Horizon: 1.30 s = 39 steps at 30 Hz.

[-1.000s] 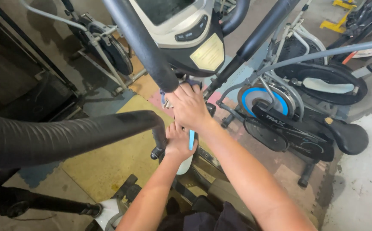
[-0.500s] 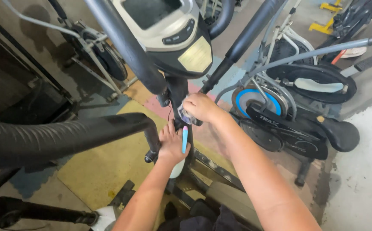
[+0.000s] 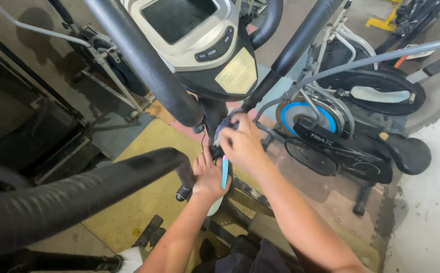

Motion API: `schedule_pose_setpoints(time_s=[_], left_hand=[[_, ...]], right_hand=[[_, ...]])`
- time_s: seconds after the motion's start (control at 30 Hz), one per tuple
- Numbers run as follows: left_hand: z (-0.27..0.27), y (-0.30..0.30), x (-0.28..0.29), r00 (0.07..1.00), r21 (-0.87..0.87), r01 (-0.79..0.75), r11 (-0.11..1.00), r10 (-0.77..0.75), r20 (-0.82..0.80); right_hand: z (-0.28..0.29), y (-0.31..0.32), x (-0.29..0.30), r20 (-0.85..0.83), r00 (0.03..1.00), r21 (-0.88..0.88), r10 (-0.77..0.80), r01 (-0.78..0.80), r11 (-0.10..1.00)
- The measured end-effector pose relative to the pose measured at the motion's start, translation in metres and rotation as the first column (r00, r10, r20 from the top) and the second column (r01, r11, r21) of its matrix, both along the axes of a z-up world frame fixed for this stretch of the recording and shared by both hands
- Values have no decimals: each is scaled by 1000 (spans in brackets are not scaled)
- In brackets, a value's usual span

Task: Clean exercise machines in a gym area using a spray bottle and cloth.

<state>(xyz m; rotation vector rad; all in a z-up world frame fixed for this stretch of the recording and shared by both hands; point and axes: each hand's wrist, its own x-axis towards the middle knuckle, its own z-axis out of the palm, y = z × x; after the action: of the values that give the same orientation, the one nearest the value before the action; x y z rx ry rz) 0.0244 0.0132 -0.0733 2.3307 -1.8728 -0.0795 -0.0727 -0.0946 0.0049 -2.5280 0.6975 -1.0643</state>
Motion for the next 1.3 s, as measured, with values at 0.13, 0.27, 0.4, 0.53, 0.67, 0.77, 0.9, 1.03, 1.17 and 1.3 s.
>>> schedule_pose_setpoints(time_s=[0.13,0.27,0.4,0.53,0.67,0.77,0.9,1.03,1.17,1.3], left_hand=[[-5,2,1,1000,-23,7,1000,-6,14],[-4,-11,7,1000,-70,3,998,-2,11],[5,-2,2,1000,41,-7,999,8,-19],[-4,-1,5,1000,-70,6,998,-7,-17],[-4,2,4,1000,-142,25,989,-26,-4],[-4,8,-1,996,-369,26,929,-53,-66],[12,19,-15,965,-531,-57,845,-91,-248],[48,19,-30,951,-603,26,797,-205,-231],[97,-1,-38,933,-745,175,643,-350,-83],[124,-30,-45,917,-739,218,638,-392,-68]], right_hand=[[3,0,-1,46,998,-30,43,-42,999],[-21,-43,13,-79,996,46,-32,36,998],[-48,-95,9,-108,991,503,83,-17,864],[-99,-139,3,163,985,952,-59,-141,273],[-44,-69,-12,244,925,970,-291,-239,51],[-82,-43,-34,211,911,976,-353,-174,133],[-213,-72,-78,292,930,926,-224,-215,311],[-150,-67,-104,302,887,953,-349,-283,106],[-89,-96,-113,375,806,898,-457,-194,394],[-30,-120,-106,532,801,613,-275,-141,777]])
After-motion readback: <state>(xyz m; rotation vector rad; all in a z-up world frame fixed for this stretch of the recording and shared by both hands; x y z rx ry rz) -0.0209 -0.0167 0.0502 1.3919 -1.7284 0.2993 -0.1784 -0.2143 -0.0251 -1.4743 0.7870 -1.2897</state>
